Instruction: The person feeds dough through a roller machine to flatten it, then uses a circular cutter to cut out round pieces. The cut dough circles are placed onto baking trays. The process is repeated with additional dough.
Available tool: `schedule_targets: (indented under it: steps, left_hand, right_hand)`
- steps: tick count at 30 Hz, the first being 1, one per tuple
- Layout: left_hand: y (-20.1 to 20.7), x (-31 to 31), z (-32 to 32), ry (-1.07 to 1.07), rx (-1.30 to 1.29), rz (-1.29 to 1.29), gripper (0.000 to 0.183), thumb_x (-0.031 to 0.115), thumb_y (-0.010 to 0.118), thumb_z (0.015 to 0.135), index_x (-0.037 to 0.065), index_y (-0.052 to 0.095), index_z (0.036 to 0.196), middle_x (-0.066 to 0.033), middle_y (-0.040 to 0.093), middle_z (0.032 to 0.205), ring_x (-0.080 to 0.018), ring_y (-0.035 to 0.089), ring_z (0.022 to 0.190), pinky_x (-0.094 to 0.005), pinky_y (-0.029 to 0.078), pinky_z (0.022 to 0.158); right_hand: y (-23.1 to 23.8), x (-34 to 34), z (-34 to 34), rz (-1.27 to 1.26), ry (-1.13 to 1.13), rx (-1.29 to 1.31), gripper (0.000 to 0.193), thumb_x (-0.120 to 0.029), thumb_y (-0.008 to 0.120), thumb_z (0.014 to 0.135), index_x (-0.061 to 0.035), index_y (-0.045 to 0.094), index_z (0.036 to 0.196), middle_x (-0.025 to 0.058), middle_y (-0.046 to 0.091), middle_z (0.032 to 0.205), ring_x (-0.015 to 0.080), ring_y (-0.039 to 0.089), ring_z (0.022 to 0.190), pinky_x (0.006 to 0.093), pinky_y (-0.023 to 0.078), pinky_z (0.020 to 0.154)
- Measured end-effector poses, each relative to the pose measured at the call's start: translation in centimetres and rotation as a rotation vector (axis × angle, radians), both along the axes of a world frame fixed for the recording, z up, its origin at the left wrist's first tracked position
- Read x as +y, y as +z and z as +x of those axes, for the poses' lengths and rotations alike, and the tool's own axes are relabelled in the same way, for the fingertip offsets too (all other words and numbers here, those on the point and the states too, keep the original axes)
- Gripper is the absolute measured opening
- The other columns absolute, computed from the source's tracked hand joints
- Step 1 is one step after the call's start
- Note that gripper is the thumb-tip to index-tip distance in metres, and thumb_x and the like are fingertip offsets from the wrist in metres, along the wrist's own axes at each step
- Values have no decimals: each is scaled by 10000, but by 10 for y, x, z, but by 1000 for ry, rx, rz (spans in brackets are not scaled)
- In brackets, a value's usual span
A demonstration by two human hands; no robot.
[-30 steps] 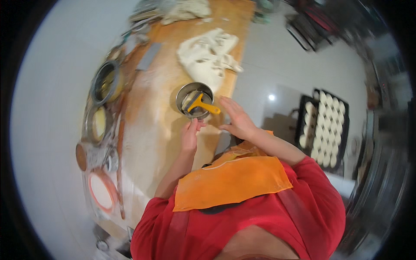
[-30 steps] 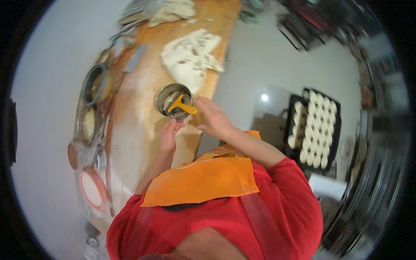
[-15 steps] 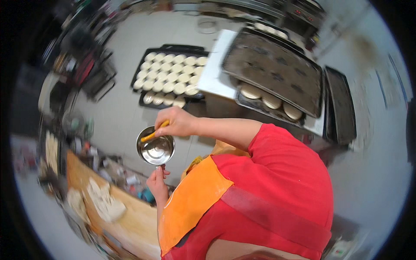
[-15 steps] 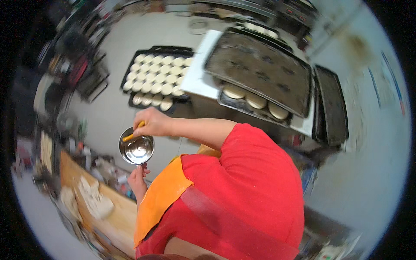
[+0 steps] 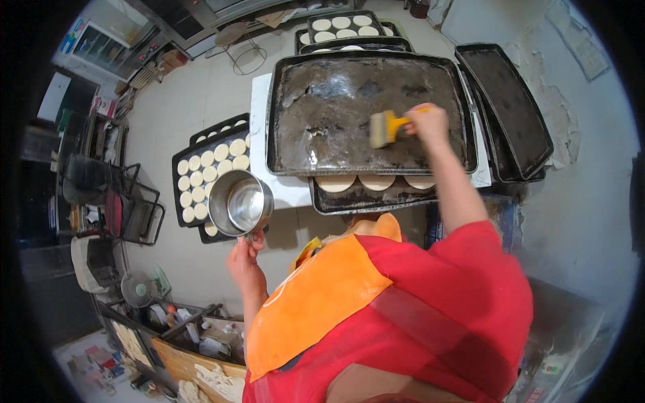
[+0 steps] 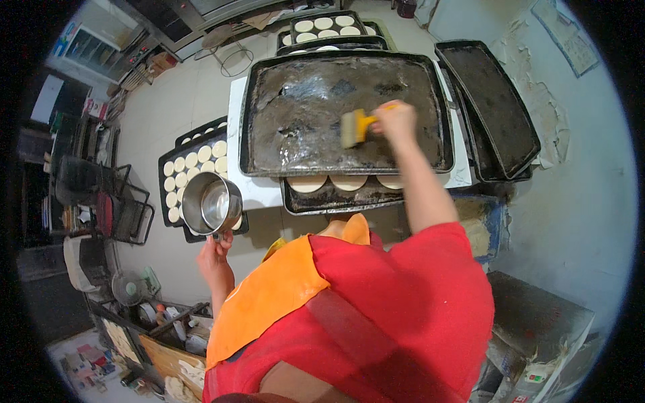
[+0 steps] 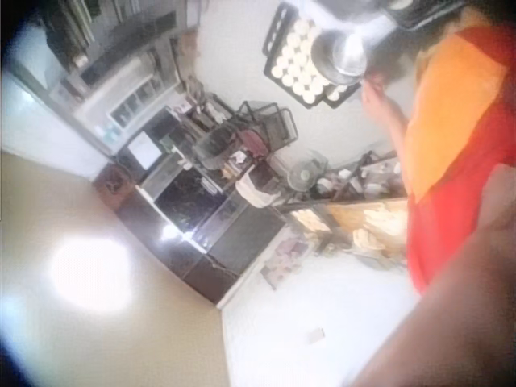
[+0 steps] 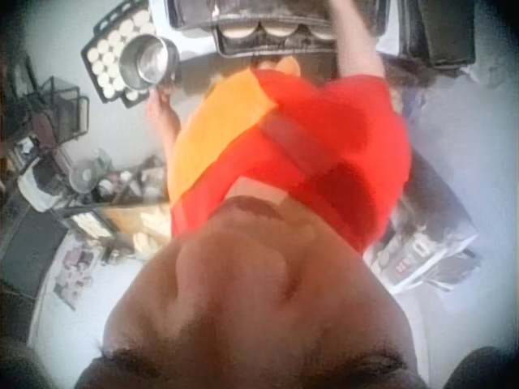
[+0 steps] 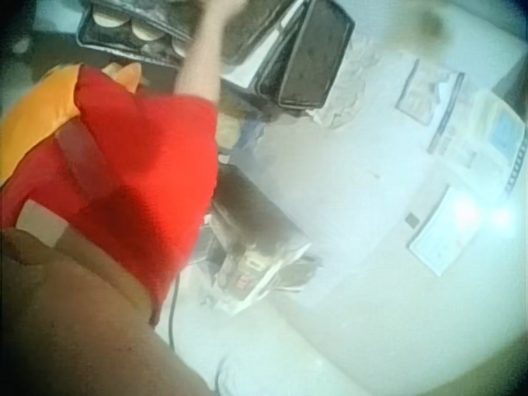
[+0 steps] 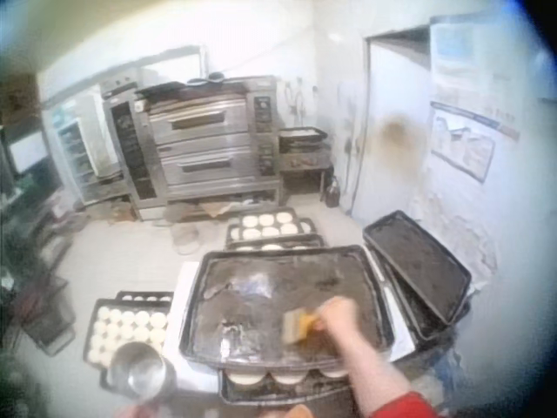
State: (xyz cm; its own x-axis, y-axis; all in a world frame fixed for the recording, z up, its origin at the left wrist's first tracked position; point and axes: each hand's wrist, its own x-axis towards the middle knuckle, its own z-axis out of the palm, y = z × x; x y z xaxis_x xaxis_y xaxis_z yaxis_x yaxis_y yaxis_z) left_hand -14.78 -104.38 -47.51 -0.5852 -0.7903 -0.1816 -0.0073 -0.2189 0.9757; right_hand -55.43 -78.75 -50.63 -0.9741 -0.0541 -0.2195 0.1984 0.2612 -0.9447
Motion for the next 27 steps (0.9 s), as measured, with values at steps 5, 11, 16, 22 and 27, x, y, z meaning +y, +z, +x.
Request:
schedule_targets:
  steps: [5, 11, 16, 22, 27]
  left_hand:
    - [12, -4, -43, 3, -92, -12, 405, 234, 463, 974, 23, 454, 629, -155, 631, 820, -241, 608, 901, -347, 427, 866]
    - [22, -8, -82, 30, -109, 9, 388, 227, 468, 973, 41, 434, 634, -145, 612, 766, -265, 622, 862, -382, 450, 864]
    - [24, -11, -77, 101, -135, -13, 374, 212, 459, 976, 36, 452, 646, -122, 596, 731, -261, 627, 853, -383, 464, 861]
    - [11, -7, -26, 272, -119, 35, 363, 202, 460, 977, 36, 452, 654, -124, 590, 712, -264, 636, 847, -374, 497, 838]
    - [-11, -3, 19, 356, -99, 117, 371, 204, 459, 981, 59, 402, 644, -119, 573, 671, -293, 654, 859, -391, 520, 841]
  right_hand:
    - [39, 22, -71, 980, -25, 397, 177, -185, 645, 740, -35, 682, 827, 180, 682, 858, 342, 669, 799, 420, 538, 731]
    - [-6, -223, 13, 480, 660, 597, 167, -140, 559, 803, -11, 651, 855, 181, 652, 939, 302, 649, 845, 397, 525, 784]
    - [-24, -250, -60, -266, 157, 286, 89, -56, 633, 758, -3, 649, 828, 167, 659, 779, 299, 657, 763, 415, 534, 683]
    - [-6, -25, -187, 173, -152, 109, 148, -134, 624, 806, -2, 676, 845, 133, 686, 766, 228, 680, 616, 349, 550, 582]
    - [-2, 37, -154, 996, -73, 624, 179, -164, 541, 826, -17, 641, 841, 197, 650, 894, 347, 653, 806, 443, 527, 737]
